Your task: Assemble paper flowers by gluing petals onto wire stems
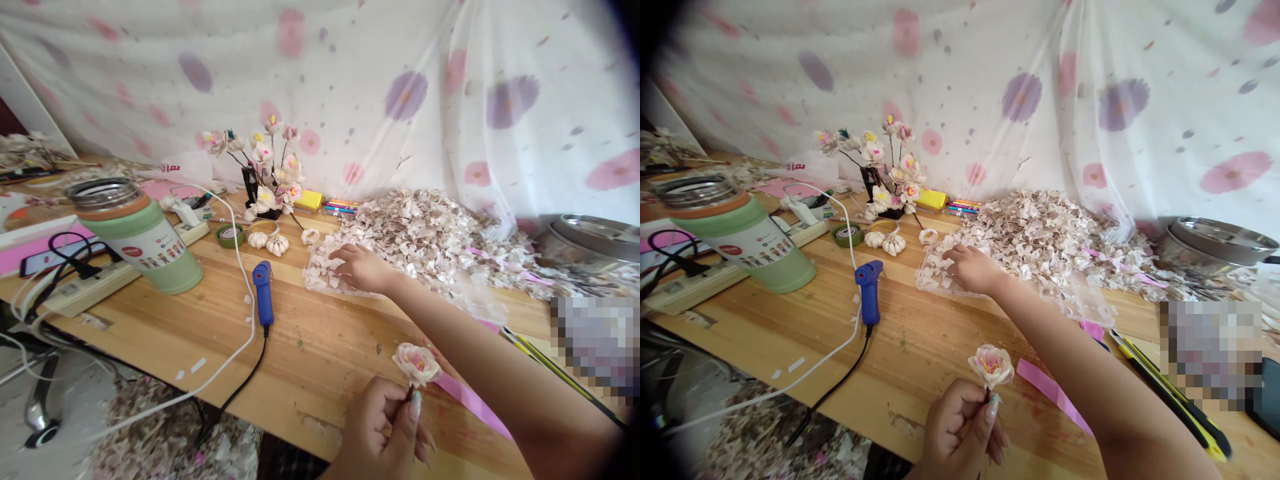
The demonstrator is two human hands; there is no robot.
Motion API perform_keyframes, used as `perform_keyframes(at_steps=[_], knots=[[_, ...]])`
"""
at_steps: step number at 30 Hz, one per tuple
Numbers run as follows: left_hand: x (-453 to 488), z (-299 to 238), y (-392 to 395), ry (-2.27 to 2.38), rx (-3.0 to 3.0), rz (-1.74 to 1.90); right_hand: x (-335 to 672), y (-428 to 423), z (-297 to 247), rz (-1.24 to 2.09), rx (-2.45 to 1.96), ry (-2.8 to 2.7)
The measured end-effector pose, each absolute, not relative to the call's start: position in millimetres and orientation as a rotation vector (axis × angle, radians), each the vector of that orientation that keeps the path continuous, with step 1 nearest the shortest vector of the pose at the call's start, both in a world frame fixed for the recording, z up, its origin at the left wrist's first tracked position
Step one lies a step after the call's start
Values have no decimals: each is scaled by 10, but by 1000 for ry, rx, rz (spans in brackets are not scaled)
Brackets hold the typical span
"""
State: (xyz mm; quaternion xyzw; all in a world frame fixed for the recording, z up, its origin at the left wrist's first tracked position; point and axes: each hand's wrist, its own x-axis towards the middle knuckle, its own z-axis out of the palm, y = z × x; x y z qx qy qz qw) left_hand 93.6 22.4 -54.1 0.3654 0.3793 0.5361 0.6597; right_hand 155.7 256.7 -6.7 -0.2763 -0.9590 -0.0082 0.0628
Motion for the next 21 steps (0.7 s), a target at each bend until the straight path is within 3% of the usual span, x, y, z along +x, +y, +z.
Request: perform_keyframes(at_steps=[8,21], knots=[[930,-523,238,864,813,1201,1578,2605,-63,300,-891,-2665],[891,-508,292,868,682,1359,2048,2150,259,1150,-1156,-1763]])
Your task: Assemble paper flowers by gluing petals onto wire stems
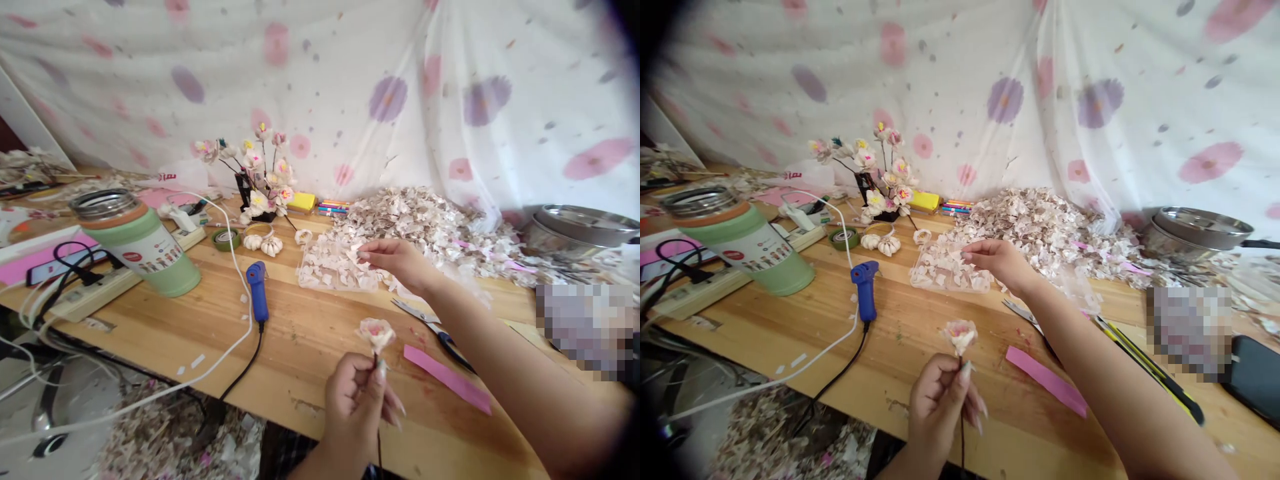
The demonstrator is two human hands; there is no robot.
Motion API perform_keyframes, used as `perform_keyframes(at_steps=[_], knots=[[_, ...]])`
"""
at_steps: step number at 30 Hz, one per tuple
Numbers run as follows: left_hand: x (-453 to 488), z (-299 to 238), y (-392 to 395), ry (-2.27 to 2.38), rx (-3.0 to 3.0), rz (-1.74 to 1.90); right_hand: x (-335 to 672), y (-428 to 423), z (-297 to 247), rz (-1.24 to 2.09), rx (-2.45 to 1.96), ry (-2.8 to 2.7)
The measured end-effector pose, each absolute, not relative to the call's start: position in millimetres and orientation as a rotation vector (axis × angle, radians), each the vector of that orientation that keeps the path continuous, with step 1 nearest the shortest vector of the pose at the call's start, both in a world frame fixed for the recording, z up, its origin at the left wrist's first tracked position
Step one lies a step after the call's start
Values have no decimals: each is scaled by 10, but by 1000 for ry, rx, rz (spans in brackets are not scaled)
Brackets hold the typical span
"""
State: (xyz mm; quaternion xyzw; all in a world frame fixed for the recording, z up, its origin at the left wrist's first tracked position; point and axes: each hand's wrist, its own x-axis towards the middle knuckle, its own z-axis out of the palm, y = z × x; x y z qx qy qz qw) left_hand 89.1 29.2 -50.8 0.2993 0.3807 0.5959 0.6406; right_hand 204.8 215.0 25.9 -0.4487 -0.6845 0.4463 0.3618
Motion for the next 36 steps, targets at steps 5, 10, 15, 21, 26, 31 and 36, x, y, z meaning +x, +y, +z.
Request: perform_keyframes(at_steps=[5,10,15,21,26,31,36], knots=[[879,-438,351,842,749,1420,2254,1945,346,1312,-1188,-1437],[776,-179,464,894,824,1565,2301,1978,259,1315,-1234,-1312],[689,-118,548,939,910,1706,1973,2168,182,1316,-1272,-1355],[615,-208,464,1042,910,1711,1457,2453,30,1251,-1426,-1597],[463,-232,421,1094,905,1754,1341,2522,-43,1124,-1500,-1812],[408,-238,421,1102,866,1743,1415,2396,142,934,-1446,-1872],[437,-157,364,1090,865,1677,1740,1999,473,839,-1319,-1835]])
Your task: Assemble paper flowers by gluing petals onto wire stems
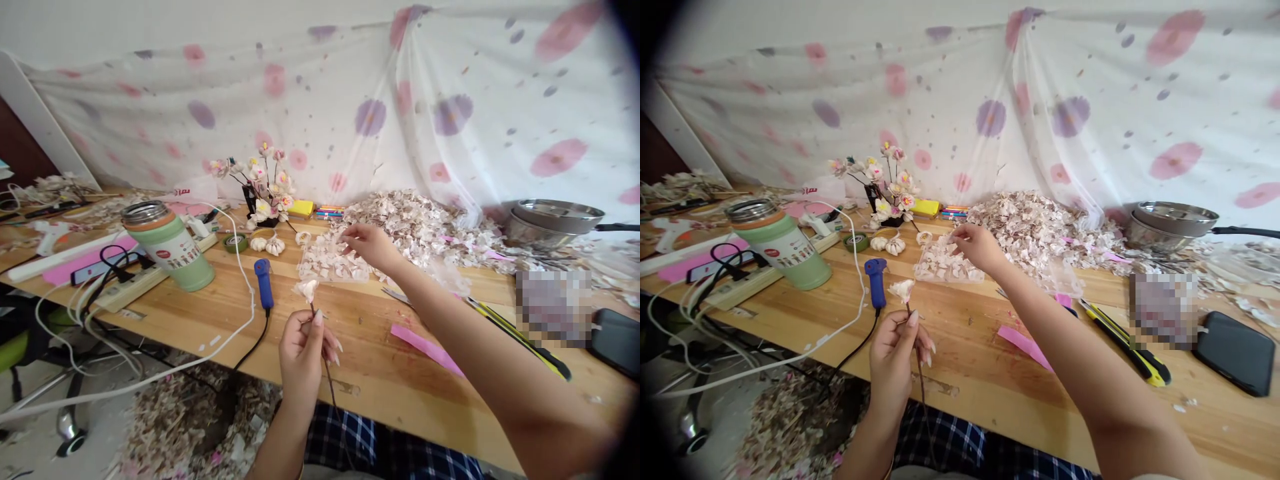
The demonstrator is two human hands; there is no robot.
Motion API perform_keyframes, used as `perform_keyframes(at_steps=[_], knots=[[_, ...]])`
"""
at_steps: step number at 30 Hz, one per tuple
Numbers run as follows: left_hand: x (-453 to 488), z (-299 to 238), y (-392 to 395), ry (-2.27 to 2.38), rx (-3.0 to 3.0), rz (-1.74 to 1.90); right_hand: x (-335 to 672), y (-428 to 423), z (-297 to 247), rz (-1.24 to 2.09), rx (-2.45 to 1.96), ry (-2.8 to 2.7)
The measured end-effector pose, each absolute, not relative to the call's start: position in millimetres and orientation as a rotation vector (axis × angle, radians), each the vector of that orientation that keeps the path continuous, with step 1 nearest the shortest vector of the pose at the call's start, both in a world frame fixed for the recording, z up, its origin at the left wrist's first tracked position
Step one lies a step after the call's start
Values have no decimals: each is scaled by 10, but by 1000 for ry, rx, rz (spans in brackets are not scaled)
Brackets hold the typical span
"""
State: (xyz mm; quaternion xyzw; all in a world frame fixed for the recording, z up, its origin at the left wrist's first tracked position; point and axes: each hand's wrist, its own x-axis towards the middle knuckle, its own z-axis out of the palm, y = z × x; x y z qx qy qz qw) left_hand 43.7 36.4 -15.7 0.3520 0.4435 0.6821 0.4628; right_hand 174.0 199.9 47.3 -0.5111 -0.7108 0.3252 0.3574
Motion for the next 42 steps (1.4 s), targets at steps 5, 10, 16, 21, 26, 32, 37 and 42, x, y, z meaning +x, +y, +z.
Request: perform_keyframes(at_steps=[5,10,16,21,26,32,37,42], knots=[[492,-116,355,1104,935,1464,2297,1344,674,664,-1216,-1984],[633,-87,422,1067,1007,1310,2656,817,889,389,-1187,-2188],[876,39,355,1017,1003,1289,2761,488,1048,298,-1029,-2324],[1001,121,267,1017,988,1264,2808,409,1011,249,-1070,-2345],[1072,136,271,1043,984,1180,2841,444,970,234,-1107,-2348],[1111,54,314,1019,1013,1139,2831,469,963,138,-1167,-2354],[1110,56,301,1057,1045,1122,2792,467,973,50,-1174,-2395],[1105,103,286,1095,1025,1132,2767,480,951,34,-1202,-2419]])
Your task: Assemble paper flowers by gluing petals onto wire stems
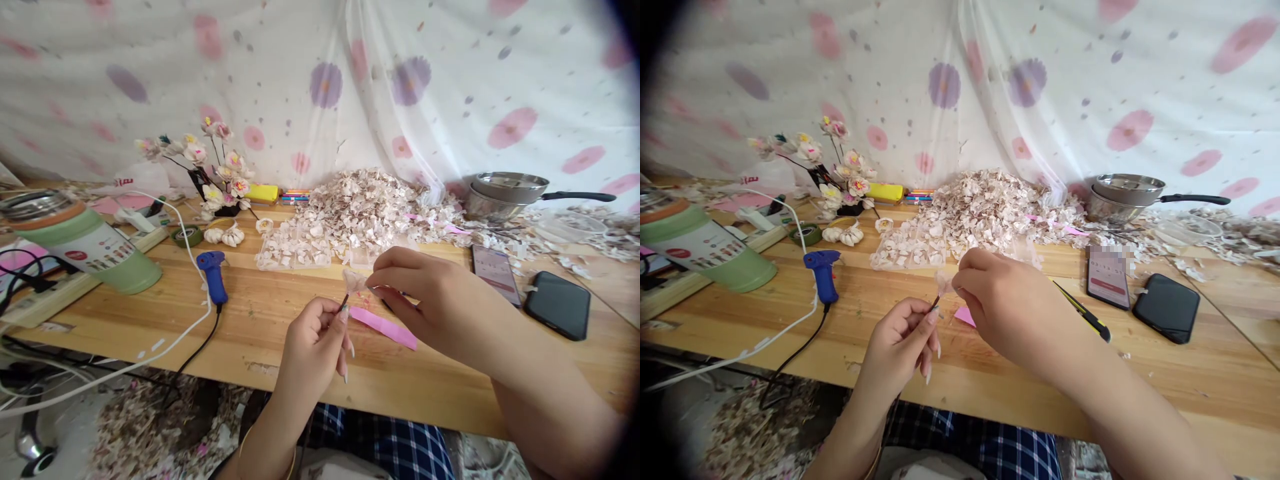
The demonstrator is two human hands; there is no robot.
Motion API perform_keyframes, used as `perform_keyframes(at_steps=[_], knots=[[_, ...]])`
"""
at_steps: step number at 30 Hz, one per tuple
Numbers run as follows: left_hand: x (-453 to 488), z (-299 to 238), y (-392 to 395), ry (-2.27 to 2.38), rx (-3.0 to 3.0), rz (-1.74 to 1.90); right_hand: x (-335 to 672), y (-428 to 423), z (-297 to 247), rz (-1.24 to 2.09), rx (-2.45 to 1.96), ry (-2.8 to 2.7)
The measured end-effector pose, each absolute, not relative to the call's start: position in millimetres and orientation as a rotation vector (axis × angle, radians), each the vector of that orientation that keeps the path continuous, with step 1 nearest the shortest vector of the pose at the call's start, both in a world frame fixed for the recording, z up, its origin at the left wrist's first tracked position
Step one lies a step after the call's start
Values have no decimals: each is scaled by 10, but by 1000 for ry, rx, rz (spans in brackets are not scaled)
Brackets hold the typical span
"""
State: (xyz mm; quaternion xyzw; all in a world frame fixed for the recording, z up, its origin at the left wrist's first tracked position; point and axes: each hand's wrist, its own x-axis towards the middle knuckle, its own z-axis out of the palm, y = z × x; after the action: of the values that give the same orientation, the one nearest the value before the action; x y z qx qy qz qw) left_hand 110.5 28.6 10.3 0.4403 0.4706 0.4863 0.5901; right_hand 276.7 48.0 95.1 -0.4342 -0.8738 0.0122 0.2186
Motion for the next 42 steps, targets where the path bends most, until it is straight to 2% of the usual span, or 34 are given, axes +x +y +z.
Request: perform_keyframes(at_steps=[31,42], knots=[[1093,28,403,1026,1164,897,2747,496,921,109,-1209,-2462],[1090,-37,414,1047,1178,948,2756,509,885,154,-1219,-2469]])
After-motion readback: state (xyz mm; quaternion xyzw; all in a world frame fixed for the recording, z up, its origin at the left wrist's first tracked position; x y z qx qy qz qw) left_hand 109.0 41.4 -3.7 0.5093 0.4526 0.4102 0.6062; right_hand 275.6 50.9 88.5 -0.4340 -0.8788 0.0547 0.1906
